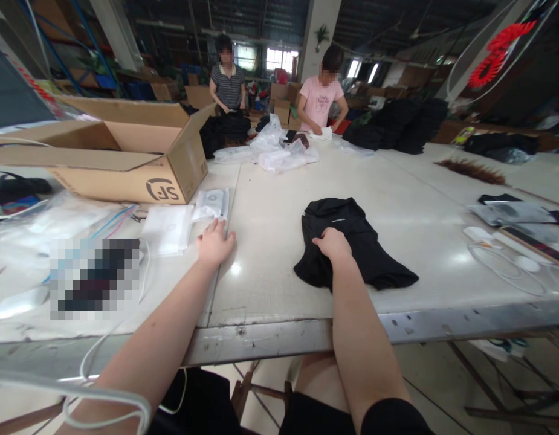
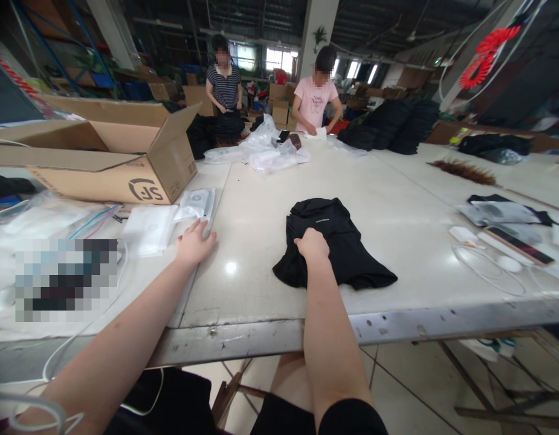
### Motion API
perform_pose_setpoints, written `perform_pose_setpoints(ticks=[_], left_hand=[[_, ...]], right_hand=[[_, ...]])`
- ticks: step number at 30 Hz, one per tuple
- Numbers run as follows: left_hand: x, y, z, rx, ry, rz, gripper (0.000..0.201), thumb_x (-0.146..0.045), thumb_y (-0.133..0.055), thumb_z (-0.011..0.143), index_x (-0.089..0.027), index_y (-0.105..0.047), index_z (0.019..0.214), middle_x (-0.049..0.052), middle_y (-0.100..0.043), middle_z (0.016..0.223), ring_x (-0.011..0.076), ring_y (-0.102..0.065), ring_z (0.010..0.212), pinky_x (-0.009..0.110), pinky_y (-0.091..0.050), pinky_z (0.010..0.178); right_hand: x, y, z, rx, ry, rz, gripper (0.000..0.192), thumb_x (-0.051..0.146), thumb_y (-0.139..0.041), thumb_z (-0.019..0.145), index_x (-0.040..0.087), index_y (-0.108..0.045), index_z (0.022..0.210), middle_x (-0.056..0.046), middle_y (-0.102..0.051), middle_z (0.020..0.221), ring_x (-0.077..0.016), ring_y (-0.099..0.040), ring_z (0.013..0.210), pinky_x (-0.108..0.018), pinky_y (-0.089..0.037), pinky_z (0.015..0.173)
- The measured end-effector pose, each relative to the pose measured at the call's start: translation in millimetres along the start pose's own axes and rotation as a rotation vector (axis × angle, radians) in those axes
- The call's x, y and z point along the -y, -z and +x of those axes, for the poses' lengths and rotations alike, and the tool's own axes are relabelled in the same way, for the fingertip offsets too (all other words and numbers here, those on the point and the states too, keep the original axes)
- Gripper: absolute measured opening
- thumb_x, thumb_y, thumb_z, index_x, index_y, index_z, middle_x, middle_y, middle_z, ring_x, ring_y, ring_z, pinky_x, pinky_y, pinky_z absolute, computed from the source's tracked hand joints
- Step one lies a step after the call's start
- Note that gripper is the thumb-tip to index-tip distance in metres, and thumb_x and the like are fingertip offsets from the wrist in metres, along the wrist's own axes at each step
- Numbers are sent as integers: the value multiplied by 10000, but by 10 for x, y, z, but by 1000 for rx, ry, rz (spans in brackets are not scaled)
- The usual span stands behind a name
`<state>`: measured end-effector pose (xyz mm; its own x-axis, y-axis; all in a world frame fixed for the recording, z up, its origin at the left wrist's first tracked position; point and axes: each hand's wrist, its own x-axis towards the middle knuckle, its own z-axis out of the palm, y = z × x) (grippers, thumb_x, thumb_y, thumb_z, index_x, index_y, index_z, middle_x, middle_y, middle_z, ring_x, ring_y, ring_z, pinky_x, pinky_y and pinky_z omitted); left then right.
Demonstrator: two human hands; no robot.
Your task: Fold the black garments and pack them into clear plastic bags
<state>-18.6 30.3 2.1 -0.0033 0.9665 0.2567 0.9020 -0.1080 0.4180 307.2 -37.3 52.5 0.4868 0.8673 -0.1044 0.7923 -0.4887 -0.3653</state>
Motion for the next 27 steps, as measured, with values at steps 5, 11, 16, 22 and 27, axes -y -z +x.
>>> perform_pose_setpoints(ticks=[5, 11, 16, 22, 27], left_hand=[[-55, 34, -112, -128, -77, -216, 336, -290, -463, 872, -133, -673, 1082, 145, -658, 1155, 265, -615, 1124, 395, -466, 1022], [-230, 87, -275, -36, -302, -360, 224, -245, -460, 875, -180, -654, 968, 64, -648, 980, 172, -635, 837, 312, -520, 849], [-318, 111, -352, 93, -458, -339, 217, -245, -451, 902, -189, -656, 946, 61, -646, 960, 174, -634, 843, 311, -518, 811], [-300, 123, -346, 111, -478, -320, 227, -242, -445, 906, -188, -664, 931, 72, -649, 962, 188, -642, 864, 330, -515, 834], [-345, 127, -357, 135, -300, -490, 226, -333, -472, 909, -195, -634, 986, 61, -665, 930, 180, -646, 802, 347, -526, 802]], right_hand=[[-66, 10, 53, -61, 46, 77, 134, 310, -717, 805, 188, -737, 854, -126, -737, 920, -257, -702, 892, -346, -523, 796], [-180, 29, 118, -47, 112, 82, 255, 363, -533, 936, 184, -709, 890, -118, -734, 941, -247, -685, 929, -316, -496, 807], [-191, -9, 98, 49, 110, -24, 241, 402, -691, 827, 166, -707, 876, -128, -733, 909, -268, -690, 891, -325, -508, 766], [-180, 39, 64, 9, 110, -72, 174, 260, -613, 819, 156, -740, 877, -166, -730, 947, -281, -695, 905, -359, -513, 794], [-22, 182, -111, -175, 202, 48, 201, 284, -546, 864, 180, -717, 848, -123, -725, 891, -264, -675, 892, -359, -506, 815]])
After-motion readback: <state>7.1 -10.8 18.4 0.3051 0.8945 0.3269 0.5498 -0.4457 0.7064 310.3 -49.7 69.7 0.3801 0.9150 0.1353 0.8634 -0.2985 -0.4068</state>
